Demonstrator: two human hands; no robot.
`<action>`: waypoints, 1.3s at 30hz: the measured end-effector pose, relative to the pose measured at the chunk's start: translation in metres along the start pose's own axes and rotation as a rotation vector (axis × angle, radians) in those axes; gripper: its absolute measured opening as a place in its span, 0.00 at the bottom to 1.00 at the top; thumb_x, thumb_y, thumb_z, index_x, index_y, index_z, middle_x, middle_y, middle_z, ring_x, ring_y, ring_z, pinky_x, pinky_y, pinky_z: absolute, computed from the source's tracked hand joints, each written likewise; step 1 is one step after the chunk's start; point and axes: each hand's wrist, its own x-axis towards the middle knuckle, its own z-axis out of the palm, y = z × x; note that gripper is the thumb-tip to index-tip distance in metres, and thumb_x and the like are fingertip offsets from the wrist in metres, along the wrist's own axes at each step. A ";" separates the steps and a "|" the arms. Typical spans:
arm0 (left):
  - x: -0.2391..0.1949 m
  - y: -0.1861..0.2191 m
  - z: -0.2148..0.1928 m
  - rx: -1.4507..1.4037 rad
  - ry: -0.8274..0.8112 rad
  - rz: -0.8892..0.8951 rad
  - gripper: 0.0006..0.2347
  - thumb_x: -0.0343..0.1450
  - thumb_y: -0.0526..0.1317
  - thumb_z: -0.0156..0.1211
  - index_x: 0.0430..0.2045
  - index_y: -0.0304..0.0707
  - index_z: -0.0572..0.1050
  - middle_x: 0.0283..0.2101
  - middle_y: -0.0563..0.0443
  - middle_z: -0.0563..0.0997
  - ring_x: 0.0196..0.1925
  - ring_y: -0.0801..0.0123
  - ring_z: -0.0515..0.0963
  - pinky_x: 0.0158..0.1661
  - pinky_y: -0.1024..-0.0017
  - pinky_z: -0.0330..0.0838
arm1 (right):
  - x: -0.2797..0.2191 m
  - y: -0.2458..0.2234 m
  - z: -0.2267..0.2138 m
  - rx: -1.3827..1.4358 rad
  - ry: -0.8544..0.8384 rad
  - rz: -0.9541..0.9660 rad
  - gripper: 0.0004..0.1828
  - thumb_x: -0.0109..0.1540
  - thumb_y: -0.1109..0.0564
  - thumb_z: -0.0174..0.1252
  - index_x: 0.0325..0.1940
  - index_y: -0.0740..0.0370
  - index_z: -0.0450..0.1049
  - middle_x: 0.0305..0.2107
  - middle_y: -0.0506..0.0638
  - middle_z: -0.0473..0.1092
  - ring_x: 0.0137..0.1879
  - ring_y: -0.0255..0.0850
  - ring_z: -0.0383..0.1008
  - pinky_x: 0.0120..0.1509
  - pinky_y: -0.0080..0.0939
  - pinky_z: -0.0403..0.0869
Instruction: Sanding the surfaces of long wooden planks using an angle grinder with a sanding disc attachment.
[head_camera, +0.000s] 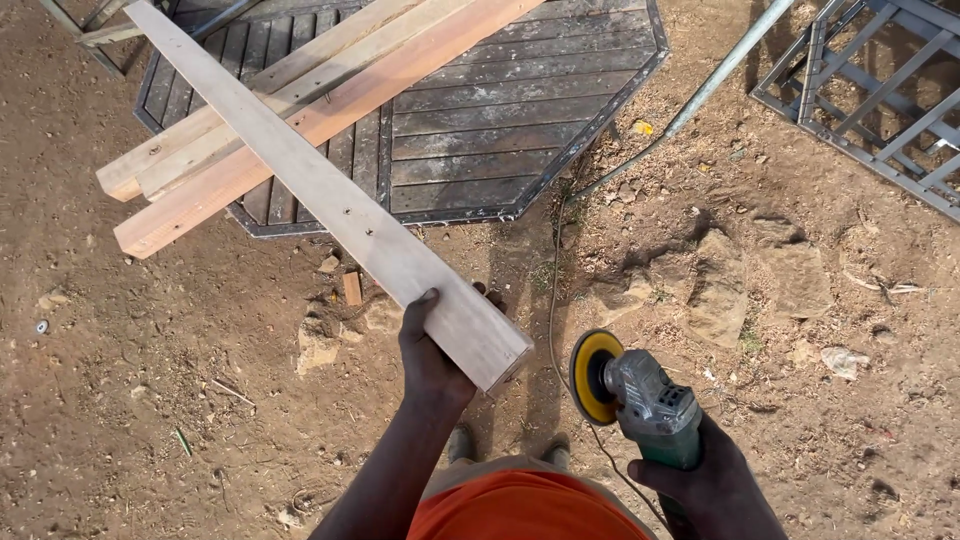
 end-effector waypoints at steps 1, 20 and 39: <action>-0.003 0.000 -0.002 -0.061 -0.111 0.018 0.24 0.59 0.47 0.63 0.46 0.32 0.72 0.40 0.38 0.79 0.43 0.47 0.79 0.52 0.53 0.73 | -0.007 -0.005 0.006 0.051 -0.001 0.013 0.47 0.41 0.92 0.53 0.65 0.80 0.67 0.52 0.72 0.73 0.56 0.59 0.69 0.63 0.53 0.64; -0.008 0.006 0.001 -0.105 -0.227 0.043 0.35 0.56 0.48 0.61 0.55 0.19 0.68 0.50 0.28 0.78 0.53 0.42 0.77 0.60 0.52 0.69 | 0.028 0.000 0.016 -0.485 -0.217 0.082 0.33 0.43 0.75 0.77 0.52 0.68 0.80 0.33 0.57 0.79 0.38 0.44 0.73 0.43 0.44 0.73; 0.036 -0.025 -0.041 -0.151 0.079 -0.180 0.26 0.55 0.49 0.61 0.46 0.35 0.74 0.40 0.36 0.80 0.45 0.43 0.79 0.52 0.49 0.73 | 0.023 -0.002 0.010 -0.509 0.033 0.064 0.31 0.43 0.73 0.77 0.51 0.69 0.79 0.36 0.61 0.81 0.40 0.48 0.76 0.46 0.46 0.73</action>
